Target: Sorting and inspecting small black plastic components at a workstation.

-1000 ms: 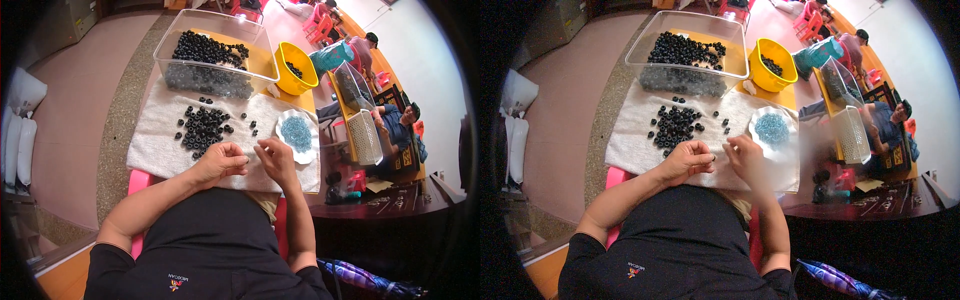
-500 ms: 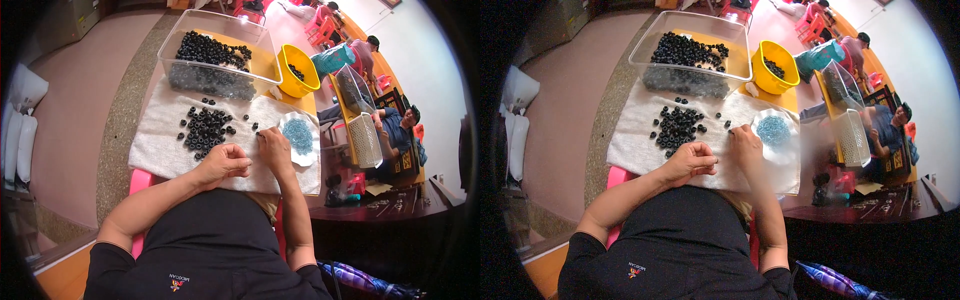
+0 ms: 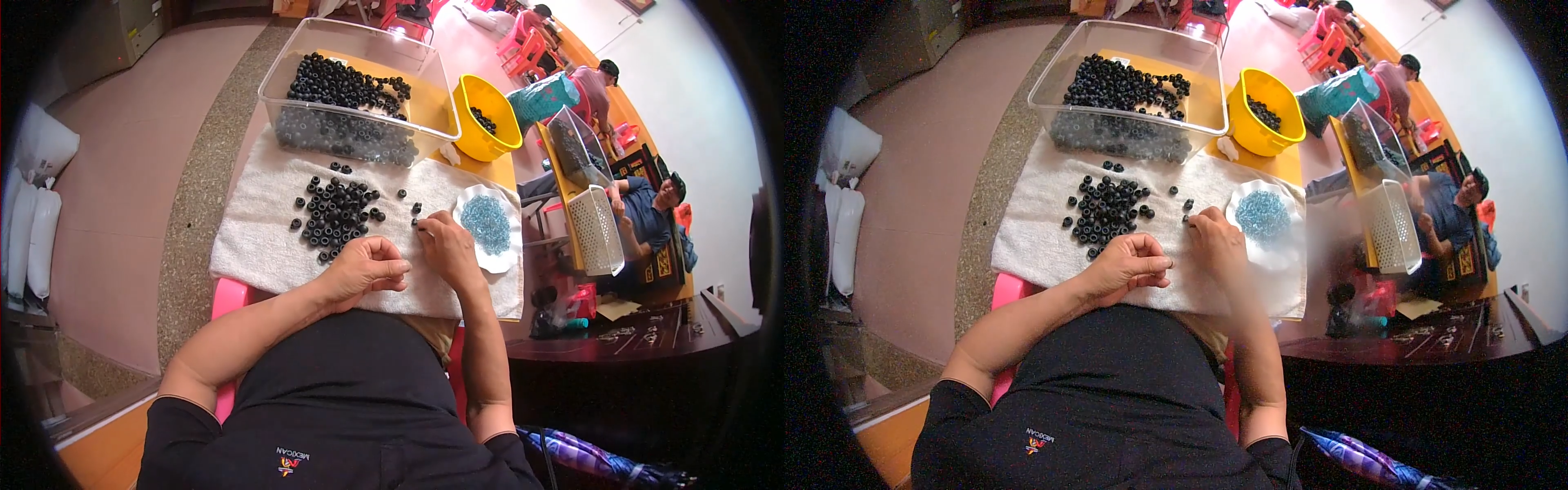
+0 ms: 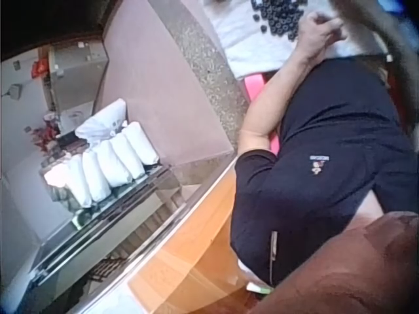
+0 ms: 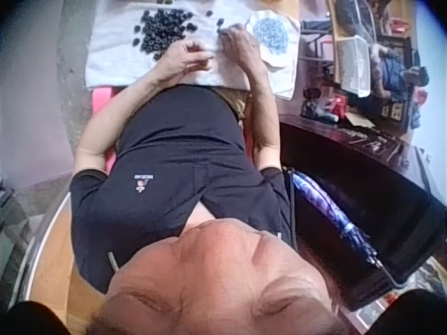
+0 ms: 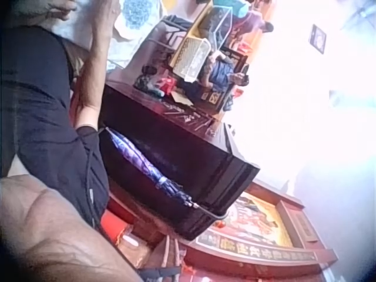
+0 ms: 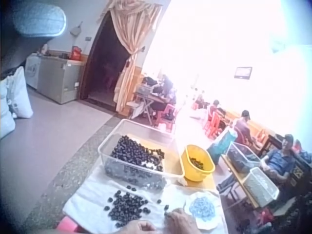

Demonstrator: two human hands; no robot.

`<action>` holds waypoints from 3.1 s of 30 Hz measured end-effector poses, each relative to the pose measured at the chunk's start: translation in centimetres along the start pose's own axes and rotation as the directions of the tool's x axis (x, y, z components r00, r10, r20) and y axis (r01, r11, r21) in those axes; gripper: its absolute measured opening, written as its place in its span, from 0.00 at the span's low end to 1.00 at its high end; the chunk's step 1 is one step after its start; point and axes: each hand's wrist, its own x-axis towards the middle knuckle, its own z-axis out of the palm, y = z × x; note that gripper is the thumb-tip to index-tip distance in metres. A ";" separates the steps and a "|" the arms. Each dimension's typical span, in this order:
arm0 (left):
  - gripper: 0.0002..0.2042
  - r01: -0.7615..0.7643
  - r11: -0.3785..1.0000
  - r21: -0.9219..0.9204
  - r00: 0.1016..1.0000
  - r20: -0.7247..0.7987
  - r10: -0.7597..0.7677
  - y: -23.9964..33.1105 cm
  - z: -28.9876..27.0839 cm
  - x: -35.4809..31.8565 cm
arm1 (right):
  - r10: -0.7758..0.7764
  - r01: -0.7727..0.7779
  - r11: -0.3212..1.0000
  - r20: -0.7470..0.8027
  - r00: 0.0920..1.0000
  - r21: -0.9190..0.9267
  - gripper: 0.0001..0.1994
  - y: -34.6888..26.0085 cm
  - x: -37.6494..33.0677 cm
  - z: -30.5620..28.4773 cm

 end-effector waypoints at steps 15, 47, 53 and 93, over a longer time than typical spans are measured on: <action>0.06 0.009 1.000 0.021 1.000 -0.008 -0.008 0.2 0.3 -0.3 | -0.071 0.070 0.994 0.015 0.997 0.083 0.04 0.8 -0.7 -0.1; 0.13 -0.047 0.994 0.099 0.997 0.069 0.041 -1.3 -0.7 0.5 | -0.047 -0.069 0.715 0.147 0.988 0.696 0.05 -1.6 -2.3 -1.2; 0.12 -0.078 0.988 0.134 0.995 0.067 0.069 -1.0 -0.4 0.3 | -0.038 -0.063 0.741 0.136 0.990 0.669 0.06 -3.1 -2.0 -1.8; 0.10 0.016 0.999 -0.045 0.999 0.031 -0.015 -0.1 -0.4 0.0 | -0.116 -0.049 0.496 0.122 0.986 0.867 0.06 -0.7 -2.4 -0.9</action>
